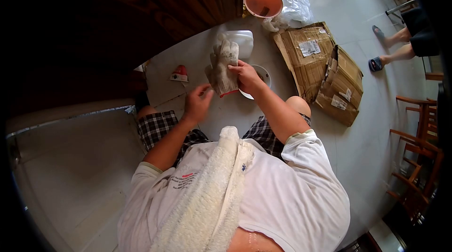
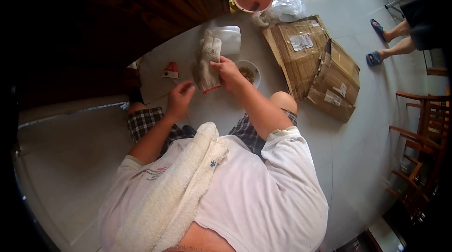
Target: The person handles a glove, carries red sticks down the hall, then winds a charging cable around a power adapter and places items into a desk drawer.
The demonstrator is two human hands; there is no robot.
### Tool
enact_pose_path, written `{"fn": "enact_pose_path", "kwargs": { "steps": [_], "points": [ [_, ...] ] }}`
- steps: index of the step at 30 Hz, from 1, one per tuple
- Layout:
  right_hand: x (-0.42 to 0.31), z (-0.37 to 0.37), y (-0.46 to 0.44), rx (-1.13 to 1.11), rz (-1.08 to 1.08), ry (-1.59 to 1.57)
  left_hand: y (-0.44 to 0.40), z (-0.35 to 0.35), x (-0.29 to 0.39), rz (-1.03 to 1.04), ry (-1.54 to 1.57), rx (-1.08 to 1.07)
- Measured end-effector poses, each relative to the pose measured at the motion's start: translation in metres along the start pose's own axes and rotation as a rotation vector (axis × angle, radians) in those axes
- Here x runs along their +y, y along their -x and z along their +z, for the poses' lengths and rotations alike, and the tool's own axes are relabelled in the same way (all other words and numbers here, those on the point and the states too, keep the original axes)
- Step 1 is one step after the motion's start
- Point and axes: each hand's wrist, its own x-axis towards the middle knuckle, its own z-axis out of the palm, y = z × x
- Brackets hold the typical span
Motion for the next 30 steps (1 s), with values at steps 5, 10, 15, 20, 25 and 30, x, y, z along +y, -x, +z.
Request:
{"fn": "enact_pose_path", "kwargs": {
  "steps": [5,10,15,20,25,30],
  "points": [
    [-0.009,0.012,0.011,-0.164,0.063,-0.072,-0.027,-0.031,0.020,-0.662,0.977,-0.240],
    [-0.001,0.007,0.010,-0.119,0.135,0.007,-0.047,-0.019,0.031,-0.395,1.219,-0.114],
    [0.009,-0.017,-0.006,0.164,0.197,0.565,-0.056,-0.041,-0.008,-0.338,1.135,-0.117],
    [0.022,0.025,-0.005,0.150,-0.366,1.061,-0.051,-0.056,-0.030,-0.391,1.205,-0.033],
    [0.040,0.080,-0.016,-0.239,-0.879,1.260,-0.033,-0.066,0.009,-0.461,1.435,0.011],
    [0.111,-0.042,-0.073,-0.041,0.145,1.857,-0.024,-0.115,-0.080,-0.435,1.193,-0.041]
  ]
}}
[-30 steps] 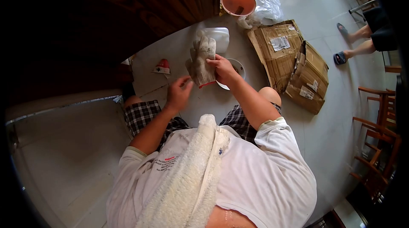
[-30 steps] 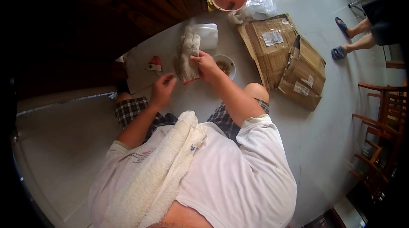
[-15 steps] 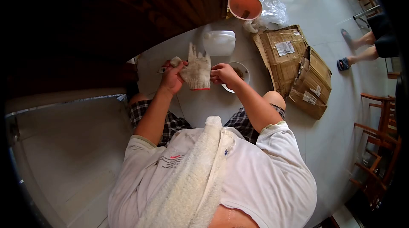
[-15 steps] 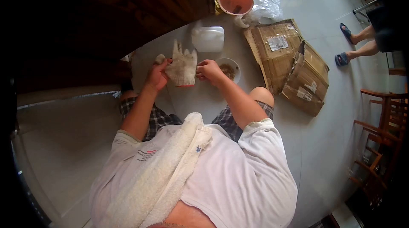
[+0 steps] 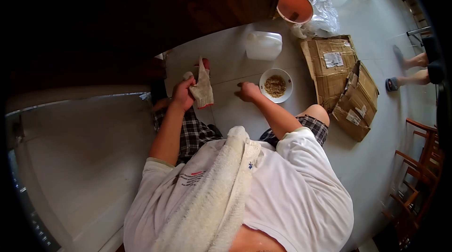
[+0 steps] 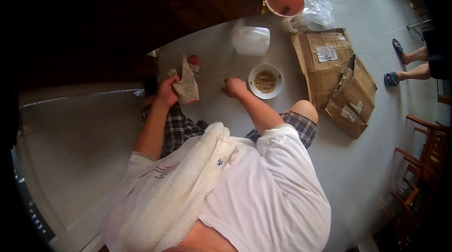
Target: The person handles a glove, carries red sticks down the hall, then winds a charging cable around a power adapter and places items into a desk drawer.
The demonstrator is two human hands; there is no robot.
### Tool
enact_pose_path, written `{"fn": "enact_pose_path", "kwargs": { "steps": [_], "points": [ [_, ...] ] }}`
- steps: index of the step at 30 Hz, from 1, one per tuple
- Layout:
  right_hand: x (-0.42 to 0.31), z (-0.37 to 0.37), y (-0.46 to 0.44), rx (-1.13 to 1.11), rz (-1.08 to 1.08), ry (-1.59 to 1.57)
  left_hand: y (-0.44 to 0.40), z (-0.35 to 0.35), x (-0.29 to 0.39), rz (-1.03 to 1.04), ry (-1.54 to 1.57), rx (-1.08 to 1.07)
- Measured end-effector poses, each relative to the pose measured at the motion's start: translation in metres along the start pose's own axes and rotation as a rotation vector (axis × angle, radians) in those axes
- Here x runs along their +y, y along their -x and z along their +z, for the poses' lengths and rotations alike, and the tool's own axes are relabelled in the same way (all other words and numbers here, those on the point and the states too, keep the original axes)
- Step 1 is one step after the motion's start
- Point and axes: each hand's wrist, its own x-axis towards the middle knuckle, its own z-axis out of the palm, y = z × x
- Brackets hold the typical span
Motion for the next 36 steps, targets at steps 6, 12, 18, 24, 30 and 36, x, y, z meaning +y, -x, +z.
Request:
{"fn": "enact_pose_path", "kwargs": {
  "steps": [6,12,18,24,30,36],
  "points": [
    [-0.029,-0.036,0.006,0.320,-0.120,-0.704,0.023,0.026,0.009,0.110,-0.303,0.077],
    [-0.068,-0.084,0.021,0.146,-0.142,-1.146,0.008,0.024,0.004,0.106,-0.421,-0.038],
    [-0.076,-0.083,0.032,-0.228,-0.265,-1.479,0.007,0.046,0.008,-0.010,-0.246,-0.133],
    [-0.073,-0.068,0.018,0.049,-0.188,-1.296,0.002,0.054,-0.008,-0.093,-0.304,0.082],
    [-0.038,-0.066,-0.008,0.566,0.125,-1.282,-0.004,0.054,-0.005,-0.094,-0.127,0.177],
    [-0.064,-0.065,0.045,0.770,-0.354,-0.785,-0.014,0.047,-0.006,-0.054,-0.033,0.106]
  ]
}}
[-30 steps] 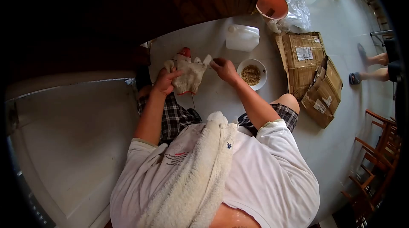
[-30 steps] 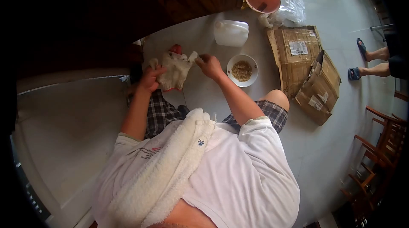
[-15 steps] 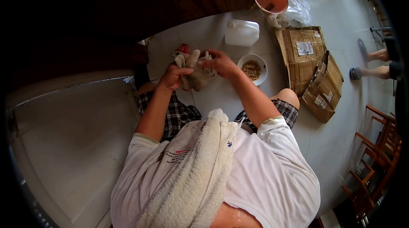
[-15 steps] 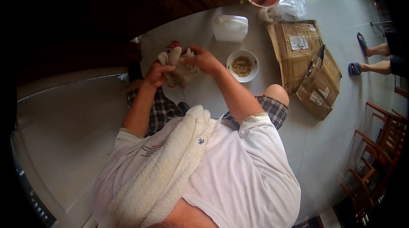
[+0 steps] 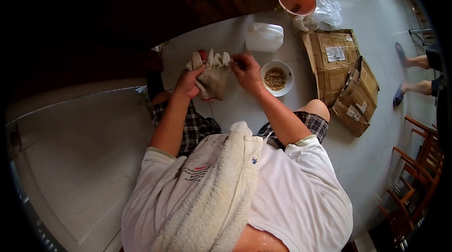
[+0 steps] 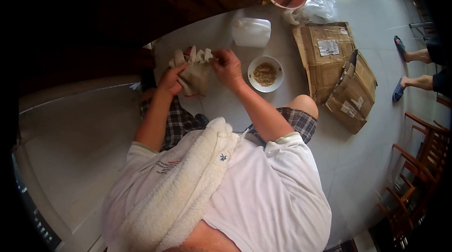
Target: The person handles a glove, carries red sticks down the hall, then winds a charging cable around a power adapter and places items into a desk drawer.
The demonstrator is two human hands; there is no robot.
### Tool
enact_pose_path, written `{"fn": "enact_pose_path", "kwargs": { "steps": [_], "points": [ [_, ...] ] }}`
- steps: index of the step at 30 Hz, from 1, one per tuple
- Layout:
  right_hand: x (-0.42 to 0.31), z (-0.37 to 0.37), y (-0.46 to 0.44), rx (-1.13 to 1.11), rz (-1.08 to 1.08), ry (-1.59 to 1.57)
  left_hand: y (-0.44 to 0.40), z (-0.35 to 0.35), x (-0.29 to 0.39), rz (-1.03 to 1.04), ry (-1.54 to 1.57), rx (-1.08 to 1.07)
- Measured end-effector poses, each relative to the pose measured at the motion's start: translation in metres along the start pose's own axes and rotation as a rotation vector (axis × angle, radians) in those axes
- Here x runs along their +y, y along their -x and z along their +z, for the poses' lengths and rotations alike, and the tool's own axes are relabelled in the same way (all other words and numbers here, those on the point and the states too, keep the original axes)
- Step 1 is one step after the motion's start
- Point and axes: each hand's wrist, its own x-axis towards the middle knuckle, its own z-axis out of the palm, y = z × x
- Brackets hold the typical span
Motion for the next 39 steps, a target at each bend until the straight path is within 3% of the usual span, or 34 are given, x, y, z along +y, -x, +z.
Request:
{"fn": "enact_pose_path", "kwargs": {
  "steps": [3,6,9,11,12,17,22,24,26,30,32,33,36,39],
  "points": [
    [-0.022,0.005,0.010,-0.120,-0.029,0.046,0.007,0.017,-0.003,0.054,-0.015,-0.071],
    [-0.020,0.007,0.010,-0.198,0.080,-0.004,0.012,0.027,-0.006,0.061,0.012,-0.140],
    [0.003,0.002,-0.001,-0.262,0.523,-0.394,0.015,0.029,-0.004,0.071,-0.037,-0.177],
    [0.038,-0.011,-0.019,0.081,0.728,-0.570,0.017,0.023,0.000,0.075,-0.023,-0.122],
    [0.045,-0.018,-0.024,0.178,0.792,-0.491,0.016,0.019,0.003,0.079,-0.018,-0.096],
    [-0.004,-0.021,-0.024,0.004,0.571,-0.436,0.007,0.009,0.005,0.048,0.121,-0.129],
    [-0.108,-0.020,-0.022,0.104,-0.640,0.223,-0.007,0.013,-0.007,0.113,0.154,-0.104],
    [-0.015,0.020,0.003,-0.216,-0.353,0.185,-0.003,0.022,-0.002,0.115,0.151,-0.111],
    [0.058,0.011,0.017,-0.994,0.116,0.739,-0.016,0.002,0.001,0.158,0.103,0.035],
    [0.066,-0.004,0.032,-0.480,0.444,0.577,-0.008,-0.036,0.008,0.085,0.165,0.238],
    [0.030,-0.009,0.010,-0.364,0.316,0.339,-0.018,-0.036,0.006,0.033,0.164,0.227],
    [0.009,-0.007,0.005,-0.323,0.287,0.215,-0.006,-0.006,0.005,0.103,0.057,0.286],
    [-0.008,0.015,0.012,-0.440,0.156,0.001,0.000,0.025,-0.009,0.051,0.104,0.116],
    [0.016,0.035,0.024,-0.418,-0.124,0.071,-0.002,0.034,-0.015,0.020,0.014,0.053]
  ]
}}
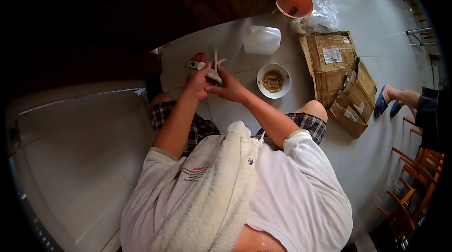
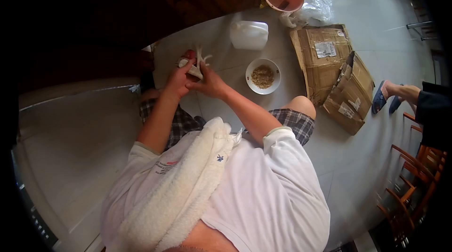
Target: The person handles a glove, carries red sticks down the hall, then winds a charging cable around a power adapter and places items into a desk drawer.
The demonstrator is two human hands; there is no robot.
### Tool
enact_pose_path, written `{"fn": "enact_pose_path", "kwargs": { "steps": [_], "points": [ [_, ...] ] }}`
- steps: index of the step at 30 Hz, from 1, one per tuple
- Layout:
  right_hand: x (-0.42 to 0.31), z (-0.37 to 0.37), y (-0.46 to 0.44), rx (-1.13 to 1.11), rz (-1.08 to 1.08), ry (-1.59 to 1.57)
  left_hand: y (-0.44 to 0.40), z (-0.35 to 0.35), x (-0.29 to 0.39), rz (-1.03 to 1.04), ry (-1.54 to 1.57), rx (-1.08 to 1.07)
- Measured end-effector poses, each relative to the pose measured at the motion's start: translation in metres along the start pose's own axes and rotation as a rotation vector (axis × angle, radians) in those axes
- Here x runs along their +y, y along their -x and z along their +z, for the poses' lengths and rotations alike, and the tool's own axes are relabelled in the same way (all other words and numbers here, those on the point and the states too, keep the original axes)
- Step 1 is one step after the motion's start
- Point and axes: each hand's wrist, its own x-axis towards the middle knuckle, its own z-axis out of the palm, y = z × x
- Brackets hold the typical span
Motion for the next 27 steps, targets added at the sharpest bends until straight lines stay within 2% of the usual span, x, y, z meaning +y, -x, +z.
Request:
{"fn": "enact_pose_path", "kwargs": {
  "steps": [3,6,9,12,15,21,27],
  "points": [
    [-0.036,-0.019,0.005,-0.129,0.424,-0.310,0.008,0.004,0.005,0.021,-0.056,-0.029],
    [-0.030,-0.022,0.010,-0.165,0.359,-0.403,0.010,0.003,0.007,0.013,-0.055,-0.042],
    [-0.034,-0.027,0.016,-0.140,0.506,-0.628,0.001,-0.013,0.002,-0.008,-0.012,-0.055],
    [-0.016,-0.026,0.013,0.094,0.388,-0.545,-0.004,-0.025,0.002,-0.017,0.013,-0.051],
    [-0.011,-0.033,0.011,0.133,0.347,-0.241,0.000,-0.024,0.006,-0.005,0.013,-0.065],
    [-0.022,-0.025,-0.001,0.211,0.212,-0.043,0.014,-0.013,0.003,-0.028,-0.093,-0.123],
    [-0.026,-0.029,-0.009,0.085,0.380,-0.453,0.019,-0.023,0.010,-0.029,-0.100,-0.140]
  ]
}}
